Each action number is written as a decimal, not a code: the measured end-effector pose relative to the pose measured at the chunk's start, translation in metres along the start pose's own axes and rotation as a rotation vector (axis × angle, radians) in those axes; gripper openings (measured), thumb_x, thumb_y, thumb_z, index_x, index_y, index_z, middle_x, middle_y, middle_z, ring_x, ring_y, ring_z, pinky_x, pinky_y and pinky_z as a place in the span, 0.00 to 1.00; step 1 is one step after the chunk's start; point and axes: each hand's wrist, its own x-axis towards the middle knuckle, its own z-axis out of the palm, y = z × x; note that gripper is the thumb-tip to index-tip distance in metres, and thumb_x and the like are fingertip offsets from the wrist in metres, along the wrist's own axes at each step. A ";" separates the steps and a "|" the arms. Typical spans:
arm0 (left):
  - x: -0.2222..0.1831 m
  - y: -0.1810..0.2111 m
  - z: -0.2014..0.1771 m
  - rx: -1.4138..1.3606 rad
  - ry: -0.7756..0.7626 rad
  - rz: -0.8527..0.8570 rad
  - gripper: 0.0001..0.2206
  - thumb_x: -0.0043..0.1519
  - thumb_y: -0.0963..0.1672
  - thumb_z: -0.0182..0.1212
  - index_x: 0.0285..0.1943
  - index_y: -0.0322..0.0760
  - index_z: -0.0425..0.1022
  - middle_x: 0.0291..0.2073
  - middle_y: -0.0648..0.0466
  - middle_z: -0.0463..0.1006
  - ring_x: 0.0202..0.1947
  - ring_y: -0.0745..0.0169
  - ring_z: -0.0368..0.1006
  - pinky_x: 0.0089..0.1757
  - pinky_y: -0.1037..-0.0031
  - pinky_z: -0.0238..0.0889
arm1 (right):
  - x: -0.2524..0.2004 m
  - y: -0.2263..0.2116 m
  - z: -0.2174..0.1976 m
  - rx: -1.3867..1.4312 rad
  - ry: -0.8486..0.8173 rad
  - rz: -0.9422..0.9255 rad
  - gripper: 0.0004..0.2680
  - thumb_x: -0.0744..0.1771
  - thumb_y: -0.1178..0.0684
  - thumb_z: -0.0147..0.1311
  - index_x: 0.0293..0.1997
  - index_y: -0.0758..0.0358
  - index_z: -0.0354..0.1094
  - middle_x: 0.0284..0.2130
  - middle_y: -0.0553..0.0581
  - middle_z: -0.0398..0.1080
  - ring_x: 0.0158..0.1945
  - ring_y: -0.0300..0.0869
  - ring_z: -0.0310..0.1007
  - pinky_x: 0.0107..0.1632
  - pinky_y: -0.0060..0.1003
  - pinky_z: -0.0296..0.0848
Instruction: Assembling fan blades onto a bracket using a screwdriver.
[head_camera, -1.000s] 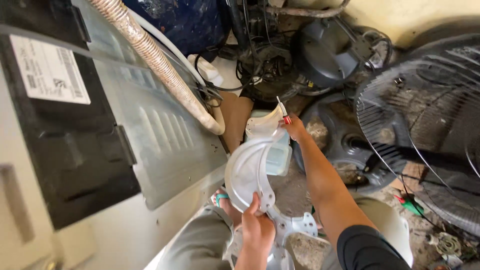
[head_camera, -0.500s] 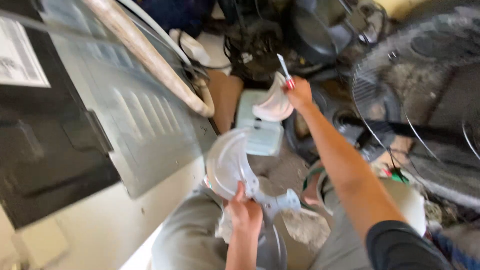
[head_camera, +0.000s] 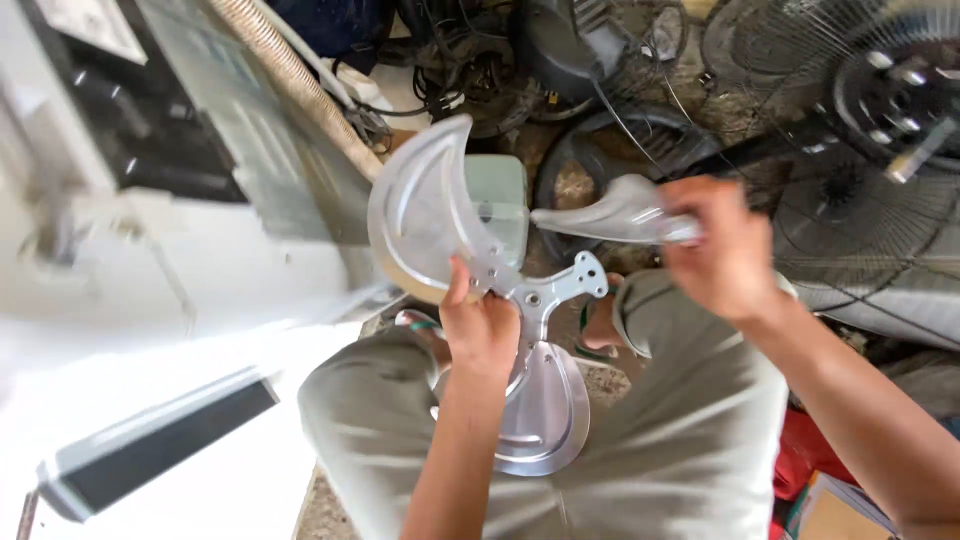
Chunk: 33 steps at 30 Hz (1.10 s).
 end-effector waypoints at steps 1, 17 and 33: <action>-0.028 0.000 0.016 -0.004 -0.009 0.003 0.23 0.66 0.51 0.59 0.66 0.35 0.70 0.61 0.49 0.75 0.65 0.54 0.67 0.66 0.65 0.55 | -0.008 -0.014 -0.028 -0.001 0.005 -0.009 0.19 0.60 0.61 0.65 0.53 0.46 0.68 0.48 0.47 0.76 0.40 0.56 0.79 0.40 0.53 0.75; -0.135 -0.062 -0.005 0.139 0.015 -0.099 0.16 0.69 0.47 0.53 0.60 0.36 0.76 0.51 0.52 0.81 0.50 0.59 0.76 0.52 0.72 0.68 | -0.202 0.039 -0.178 0.742 0.401 -0.003 0.07 0.69 0.57 0.61 0.45 0.55 0.63 0.40 0.59 0.69 0.49 0.44 0.69 0.61 0.36 0.71; -0.119 -0.093 -0.057 0.964 -0.069 -0.332 0.15 0.53 0.43 0.73 0.45 0.30 0.79 0.28 0.63 0.60 0.24 0.75 0.46 0.27 0.81 0.39 | -0.226 0.020 -0.148 0.646 -0.068 -0.014 0.09 0.62 0.67 0.61 0.26 0.54 0.72 0.38 0.52 0.78 0.56 0.48 0.73 0.65 0.44 0.69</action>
